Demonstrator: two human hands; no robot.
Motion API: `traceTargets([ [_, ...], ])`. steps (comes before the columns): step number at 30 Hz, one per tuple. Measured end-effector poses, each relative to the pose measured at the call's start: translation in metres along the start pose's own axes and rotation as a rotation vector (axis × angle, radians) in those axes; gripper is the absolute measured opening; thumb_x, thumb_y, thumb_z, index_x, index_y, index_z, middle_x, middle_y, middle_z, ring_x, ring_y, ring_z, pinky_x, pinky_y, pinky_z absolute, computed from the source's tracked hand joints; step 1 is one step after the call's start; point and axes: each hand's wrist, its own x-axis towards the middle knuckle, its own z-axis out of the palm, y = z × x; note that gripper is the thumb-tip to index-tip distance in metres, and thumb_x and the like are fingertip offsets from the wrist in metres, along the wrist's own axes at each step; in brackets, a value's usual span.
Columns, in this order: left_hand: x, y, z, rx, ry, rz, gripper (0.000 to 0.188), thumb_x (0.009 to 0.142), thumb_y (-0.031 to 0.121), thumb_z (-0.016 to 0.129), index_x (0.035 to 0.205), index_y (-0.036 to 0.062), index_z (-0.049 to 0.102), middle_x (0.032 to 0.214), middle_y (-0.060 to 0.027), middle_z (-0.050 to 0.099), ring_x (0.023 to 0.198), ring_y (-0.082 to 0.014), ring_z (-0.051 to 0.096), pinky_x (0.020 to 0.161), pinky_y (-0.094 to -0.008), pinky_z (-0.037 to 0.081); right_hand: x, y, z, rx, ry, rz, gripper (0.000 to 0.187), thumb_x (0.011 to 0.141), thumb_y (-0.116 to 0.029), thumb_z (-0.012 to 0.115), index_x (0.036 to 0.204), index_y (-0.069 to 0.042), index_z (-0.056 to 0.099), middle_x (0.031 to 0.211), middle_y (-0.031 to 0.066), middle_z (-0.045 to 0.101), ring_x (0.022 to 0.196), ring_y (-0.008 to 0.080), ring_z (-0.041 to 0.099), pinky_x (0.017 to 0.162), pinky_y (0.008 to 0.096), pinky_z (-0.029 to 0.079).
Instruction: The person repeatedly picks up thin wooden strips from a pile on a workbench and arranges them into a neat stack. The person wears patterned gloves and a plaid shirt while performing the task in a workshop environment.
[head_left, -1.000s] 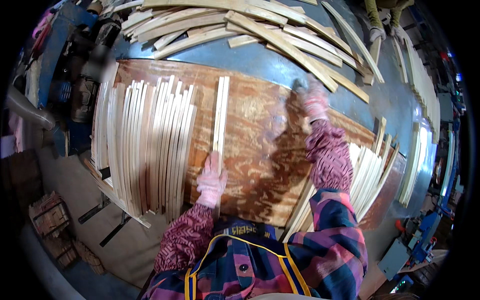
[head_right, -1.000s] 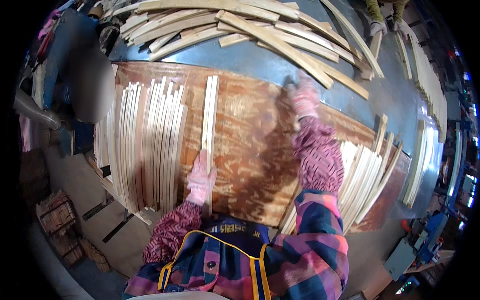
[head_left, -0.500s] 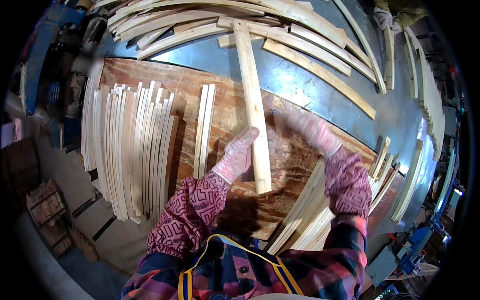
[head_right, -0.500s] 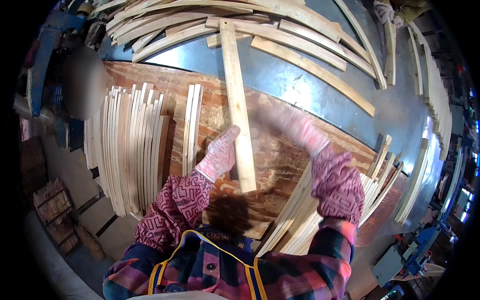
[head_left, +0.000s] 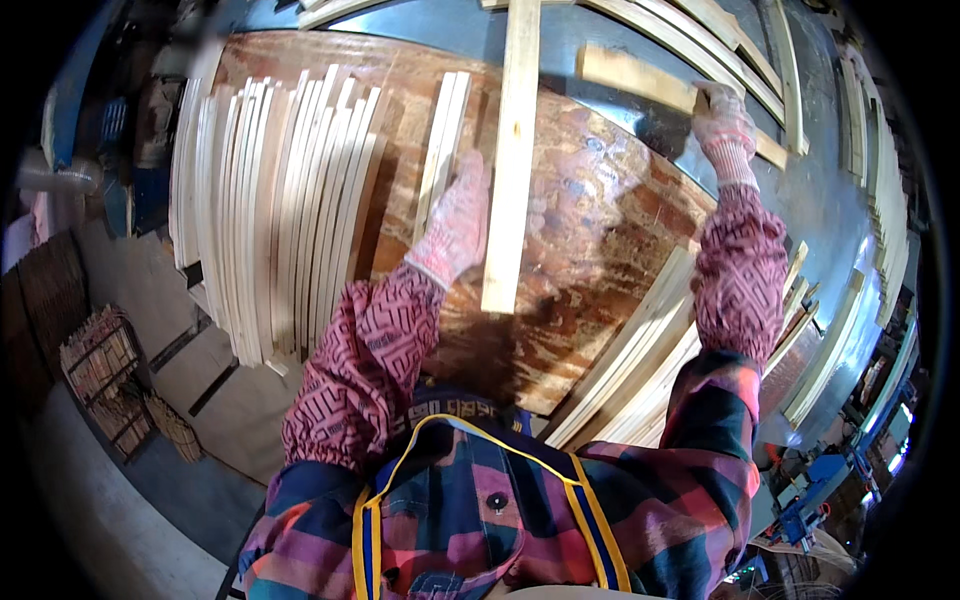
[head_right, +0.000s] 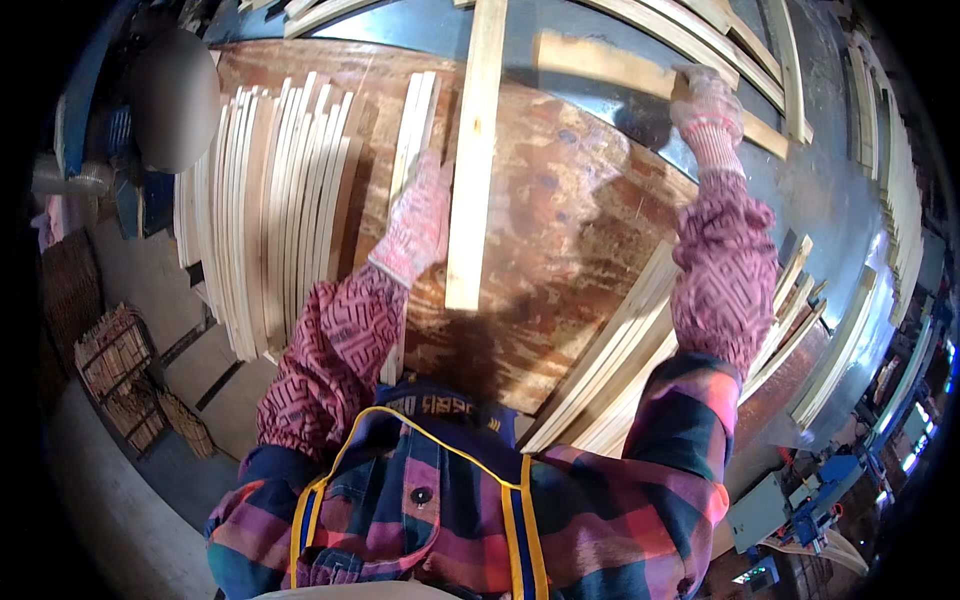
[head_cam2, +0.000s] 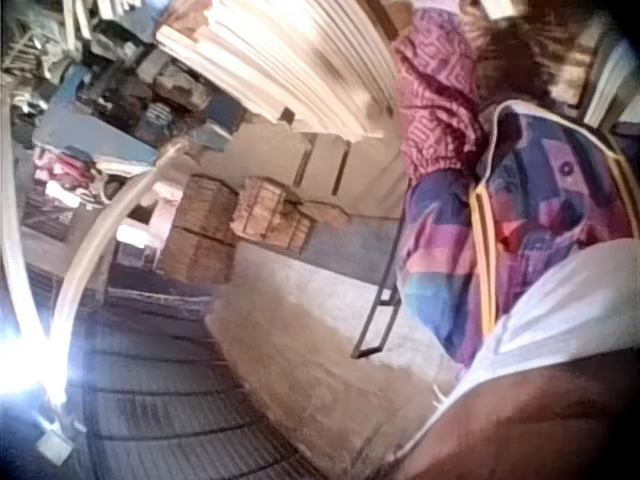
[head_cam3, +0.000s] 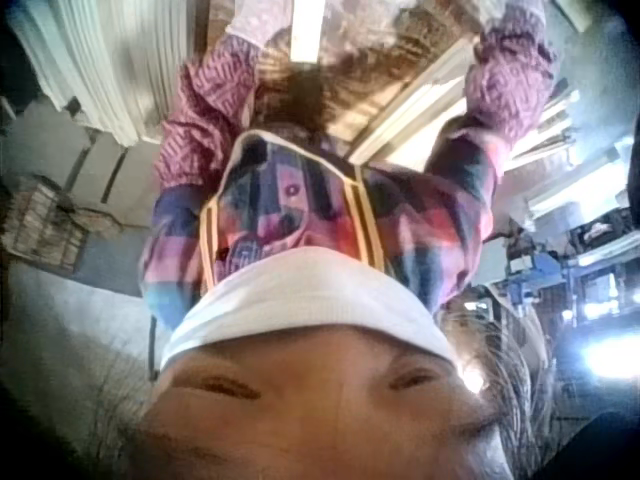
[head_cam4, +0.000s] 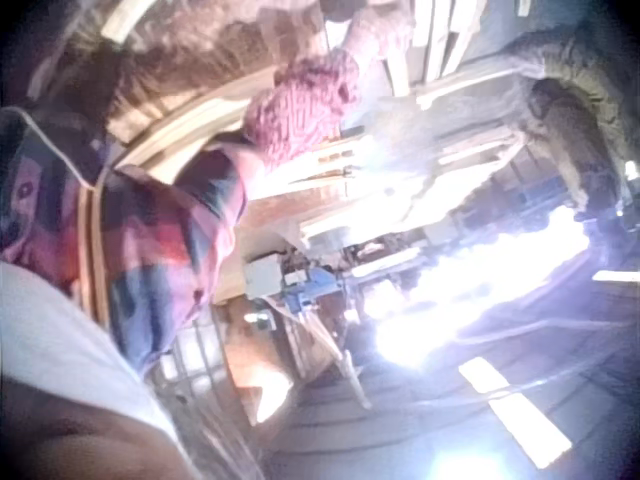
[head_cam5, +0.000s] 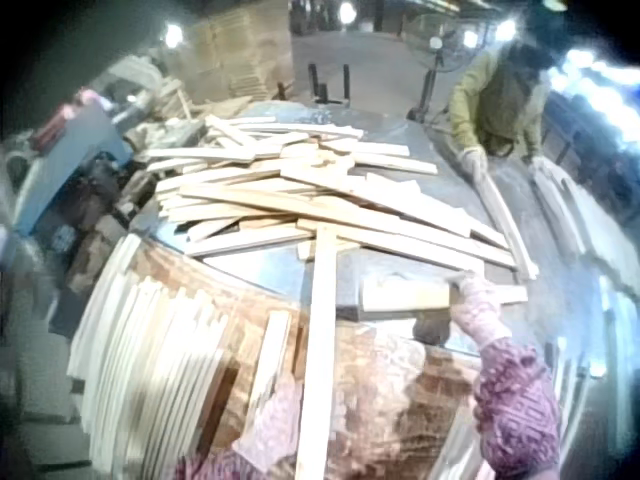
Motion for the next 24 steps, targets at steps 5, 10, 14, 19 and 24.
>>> traceTargets([
  [5, -0.008, 0.01, 0.023, 0.244, 0.268, -0.036, 0.058, 0.103, 0.053, 0.038, 0.137, 0.0069, 0.05, 0.11, -0.0082, 0.066, 0.092, -0.0238, 0.065, 0.079, -0.0418, 0.057, -0.127, -0.065, -0.005, -0.189, -0.378, -0.357, 0.021, 0.091, -0.022, 0.063, 0.109, -0.015, 0.07, 0.1, 0.0029, 0.067, 0.089, 0.0178, 0.065, 0.078, 0.0292, 0.057],
  [10, -0.049, 0.003, -0.013, 0.507, 0.042, 0.138, 0.06, 0.092, 0.017, 0.068, 0.145, 0.0035, 0.044, 0.118, -0.0131, 0.065, 0.092, -0.0223, 0.068, 0.077, -0.0341, 0.059, -0.281, -0.151, -0.027, 0.27, -0.513, -0.184, 0.05, 0.083, -0.011, 0.071, 0.124, -0.038, 0.065, 0.152, 0.006, 0.046, 0.147, 0.0267, 0.032, 0.122, 0.0403, 0.024],
  [14, -0.089, -0.007, -0.03, 0.467, 0.072, 0.041, 0.063, 0.086, 0.004, 0.069, 0.144, 0.0038, 0.046, 0.109, -0.0125, 0.068, 0.094, -0.0213, 0.068, 0.09, -0.0312, 0.057, -0.32, -0.196, -0.02, 0.53, -0.312, 0.415, 0.069, 0.084, -0.03, 0.071, 0.147, -0.023, 0.044, 0.156, 0.0126, 0.036, 0.146, 0.032, 0.031, 0.119, 0.0427, 0.029],
  [19, -0.131, -0.046, -0.057, 1.476, 0.471, 0.422, 0.063, 0.08, 0.024, 0.075, 0.137, 0.0062, 0.056, 0.141, -0.0206, 0.051, 0.13, -0.0345, 0.047, 0.11, -0.0425, 0.038, -0.291, -0.26, -0.064, 0.402, -0.564, 0.835, 0.096, 0.076, -0.043, 0.077, 0.153, -0.011, 0.03, 0.145, 0.0229, 0.048, 0.133, 0.0364, 0.048, 0.106, 0.0432, 0.043],
  [24, -0.15, -0.089, -0.096, 1.859, 0.637, 0.404, 0.078, 0.077, 0.027, 0.076, 0.147, 0.0197, 0.043, 0.15, -0.0182, 0.035, 0.137, -0.0409, 0.033, 0.111, -0.0495, 0.035, -0.306, -0.217, -0.038, 1.786, -0.318, 0.814, 0.053, 0.086, -0.007, 0.059, 0.138, 0.001, 0.053, 0.123, 0.0127, 0.066, 0.106, 0.0214, 0.063, 0.094, 0.032, 0.049],
])
